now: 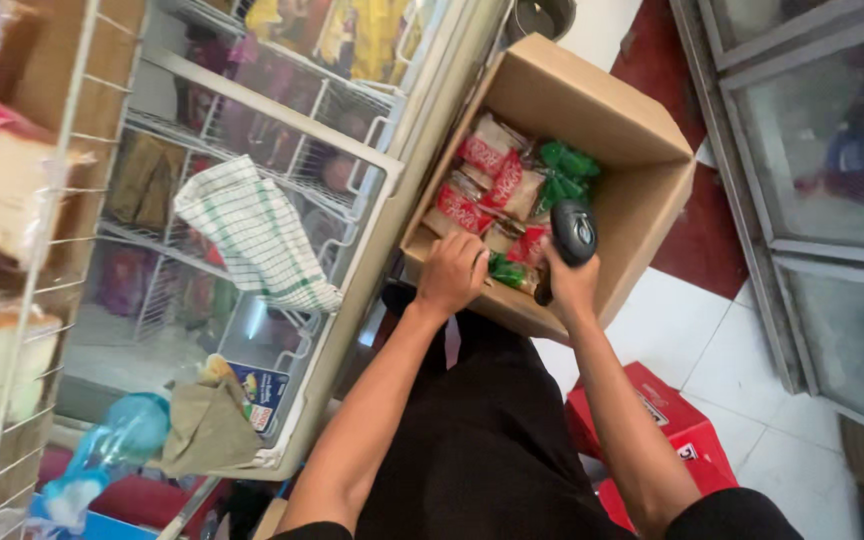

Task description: The person scans packaged bread items one by one using a handheld barcode scanner and arranges them on display shelves and in a cardboard box.

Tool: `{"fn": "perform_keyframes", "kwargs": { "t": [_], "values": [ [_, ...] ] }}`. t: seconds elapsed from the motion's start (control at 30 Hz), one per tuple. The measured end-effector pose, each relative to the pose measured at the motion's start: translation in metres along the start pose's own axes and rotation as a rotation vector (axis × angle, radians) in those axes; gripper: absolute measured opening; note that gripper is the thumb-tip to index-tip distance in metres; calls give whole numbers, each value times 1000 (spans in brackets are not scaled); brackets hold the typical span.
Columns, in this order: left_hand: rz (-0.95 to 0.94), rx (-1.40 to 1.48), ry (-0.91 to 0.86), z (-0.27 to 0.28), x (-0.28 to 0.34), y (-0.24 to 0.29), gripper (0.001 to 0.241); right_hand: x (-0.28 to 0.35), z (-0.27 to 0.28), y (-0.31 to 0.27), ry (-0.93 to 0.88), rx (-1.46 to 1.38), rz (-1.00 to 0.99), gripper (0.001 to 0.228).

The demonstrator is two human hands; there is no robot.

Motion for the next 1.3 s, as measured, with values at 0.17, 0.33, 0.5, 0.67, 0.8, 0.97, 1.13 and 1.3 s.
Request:
{"fn": "perform_keyframes", "kwargs": {
  "t": [0.17, 0.33, 0.5, 0.67, 0.8, 0.97, 1.13, 1.3],
  "values": [
    [245, -321, -171, -47, 5, -28, 23, -68, 6, 60, 14, 82, -166, 15],
    [197, -553, -85, -62, 9, -30, 24, -98, -22, 120, -57, 333, -340, 16],
    [215, -645, -112, -64, 12, -34, 25, -101, -42, 172, -124, 671, -121, 24],
    [238, -618, -83, -66, 8, -31, 22, -119, -50, 201, -547, 783, 357, 53],
    [232, -630, -78, -66, 7, -29, 22, -114, -46, 203, -481, 678, 391, 67],
    [248, -619, -60, -65, 7, -28, 22, -111, -42, 180, -395, 855, 146, 41],
    [295, -585, -87, -62, 1, -23, 20, -99, -36, 125, -279, 579, 303, 33],
    [341, -414, 56, -48, -7, -14, 32, -71, -18, 39, -319, 175, 1, 27]
  ]
}}
Point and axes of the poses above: each hand's wrist, its own x-axis away from the middle knuckle, its own z-axis out of the back of the hand, y = z × x, the point moved 1 cm from there along -x, towards the middle knuckle, and after that the axes turned 15 degrees about y, right-handed, at the moved point
